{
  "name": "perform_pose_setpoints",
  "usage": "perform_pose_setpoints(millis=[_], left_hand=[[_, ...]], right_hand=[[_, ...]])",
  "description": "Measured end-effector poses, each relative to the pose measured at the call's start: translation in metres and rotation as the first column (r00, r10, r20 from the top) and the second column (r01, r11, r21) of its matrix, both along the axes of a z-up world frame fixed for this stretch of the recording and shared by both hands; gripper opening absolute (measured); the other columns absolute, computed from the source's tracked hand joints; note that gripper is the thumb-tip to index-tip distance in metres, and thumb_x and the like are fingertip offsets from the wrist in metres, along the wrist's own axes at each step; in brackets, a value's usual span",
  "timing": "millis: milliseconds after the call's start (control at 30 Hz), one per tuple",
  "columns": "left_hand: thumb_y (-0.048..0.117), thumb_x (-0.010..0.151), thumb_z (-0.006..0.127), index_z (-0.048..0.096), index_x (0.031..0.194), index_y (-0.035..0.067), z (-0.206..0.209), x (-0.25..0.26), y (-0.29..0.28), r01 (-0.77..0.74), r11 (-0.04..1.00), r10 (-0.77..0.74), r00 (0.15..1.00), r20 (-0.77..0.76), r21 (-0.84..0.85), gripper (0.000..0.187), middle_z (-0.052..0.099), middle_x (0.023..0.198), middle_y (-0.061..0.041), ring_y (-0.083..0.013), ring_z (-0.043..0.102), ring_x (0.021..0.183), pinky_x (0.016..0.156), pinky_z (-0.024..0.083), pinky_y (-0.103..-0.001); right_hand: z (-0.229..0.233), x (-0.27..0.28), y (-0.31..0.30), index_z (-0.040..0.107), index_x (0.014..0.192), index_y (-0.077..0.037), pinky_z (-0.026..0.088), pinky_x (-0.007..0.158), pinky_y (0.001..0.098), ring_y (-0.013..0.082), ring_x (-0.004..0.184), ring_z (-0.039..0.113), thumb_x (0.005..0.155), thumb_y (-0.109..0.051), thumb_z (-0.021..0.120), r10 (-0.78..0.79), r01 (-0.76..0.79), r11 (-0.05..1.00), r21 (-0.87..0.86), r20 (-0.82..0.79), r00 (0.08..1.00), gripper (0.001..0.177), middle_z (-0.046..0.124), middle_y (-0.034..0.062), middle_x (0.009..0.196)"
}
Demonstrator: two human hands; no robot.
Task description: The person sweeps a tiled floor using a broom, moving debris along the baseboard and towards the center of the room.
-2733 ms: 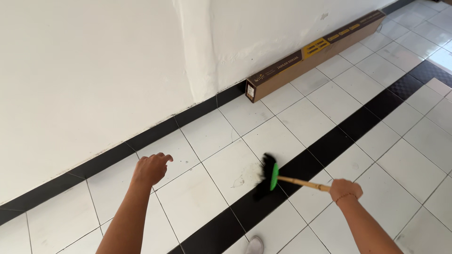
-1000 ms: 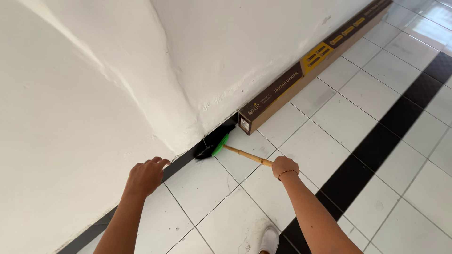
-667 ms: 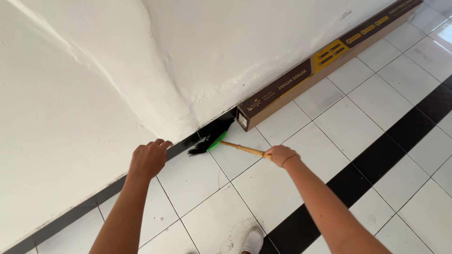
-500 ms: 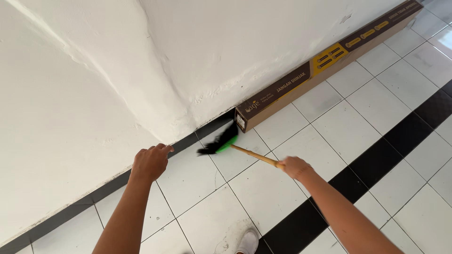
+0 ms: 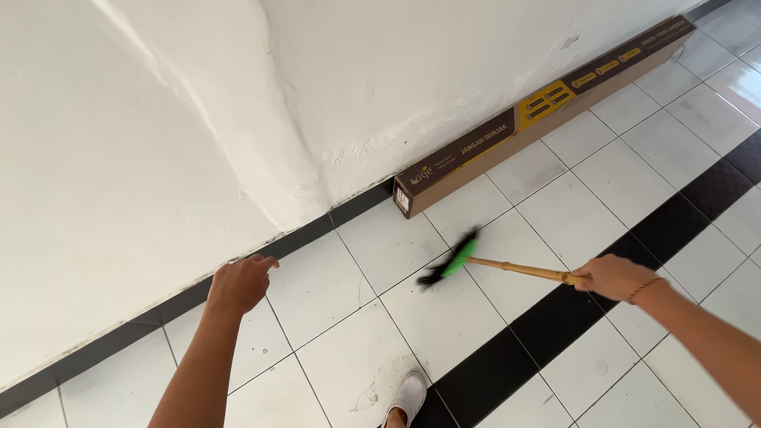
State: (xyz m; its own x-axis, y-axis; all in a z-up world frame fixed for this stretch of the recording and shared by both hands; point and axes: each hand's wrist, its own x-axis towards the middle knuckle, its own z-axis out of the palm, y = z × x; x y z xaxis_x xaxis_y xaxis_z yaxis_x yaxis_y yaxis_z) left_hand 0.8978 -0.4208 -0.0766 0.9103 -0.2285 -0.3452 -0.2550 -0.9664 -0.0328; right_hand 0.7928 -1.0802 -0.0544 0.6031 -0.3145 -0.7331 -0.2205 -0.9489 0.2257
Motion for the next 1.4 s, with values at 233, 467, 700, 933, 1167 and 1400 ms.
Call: perform_pose_setpoints(millis=[233,467,700,933,1167,1400], left_hand=[[0.02,0.101,0.05,0.064,0.126,0.032,-0.022,-0.07,0.032,-0.108,0.994,0.108,0.993,-0.054,0.01,0.032,0.067,0.129,0.009,-0.017,0.071,0.102,0.092,0.058,-0.039],[0.018,0.1,0.05,0.064,0.127,0.032,-0.032,-0.167,0.055,-0.118,0.992,0.114,0.991,-0.071,-0.047,0.033,0.067,0.129,0.007,-0.0201,0.071,0.103,0.092,0.058,-0.04],[0.022,0.102,0.049,0.065,0.125,0.034,-0.028,-0.273,0.112,-0.206,0.977,0.213,0.962,-0.172,0.054,0.03,0.068,0.126,0.011,-0.0154,0.071,0.104,0.092,0.059,-0.037],[0.023,0.103,0.048,0.063,0.128,0.035,-0.009,-0.322,0.122,-0.257,0.965,0.262,0.953,-0.149,0.057,0.031,0.068,0.126,0.011,-0.0171,0.072,0.104,0.094,0.059,-0.038],[0.022,0.103,0.048,0.063,0.129,0.034,-0.004,-0.379,0.087,-0.316,0.948,0.319,0.939,-0.126,0.038,0.032,0.068,0.125,0.01,-0.0175,0.072,0.103,0.093,0.059,-0.039],[0.017,0.102,0.048,0.065,0.127,0.033,-0.018,-0.471,0.04,-0.35,0.937,0.35,0.937,0.01,0.011,0.034,0.067,0.128,0.006,-0.0189,0.071,0.105,0.094,0.057,-0.039]], right_hand=[[-0.068,-0.019,0.115,0.079,0.103,-0.022,0.052,0.071,0.0336,0.0131,0.07,0.062,0.088,-0.042,0.065,-0.013,-0.013,0.974,0.228,0.111,0.994,0.029,0.069,-0.0008,0.075],[-0.147,-0.127,0.207,0.074,0.107,-0.016,0.054,0.079,0.0407,0.0227,0.091,0.067,0.094,-0.047,0.062,0.047,-0.047,0.999,0.012,0.047,0.998,0.036,0.068,0.0039,0.096],[-0.062,-0.183,0.086,0.08,0.096,-0.022,0.051,0.064,0.0274,0.0102,0.068,0.073,0.097,-0.052,0.058,-0.032,0.042,0.948,-0.315,0.038,0.999,0.037,0.076,-0.0041,0.074],[0.02,-0.18,0.135,0.078,0.1,-0.016,0.056,0.061,0.0301,0.0145,0.069,0.07,0.095,-0.05,0.063,0.315,-0.272,0.903,-0.333,0.08,0.946,0.037,0.072,-0.0001,0.078],[0.008,-0.208,0.192,0.08,0.102,-0.02,0.058,0.081,0.0393,0.0218,0.086,0.072,0.093,-0.048,0.062,0.252,-0.254,0.967,-0.006,0.136,0.958,0.034,0.077,0.0039,0.09],[-0.1,-0.3,0.205,0.074,0.107,-0.018,0.058,0.083,0.0425,0.0236,0.098,0.073,0.094,-0.059,0.058,0.329,-0.329,0.944,-0.006,0.071,0.942,0.046,0.075,0.0039,0.1]])
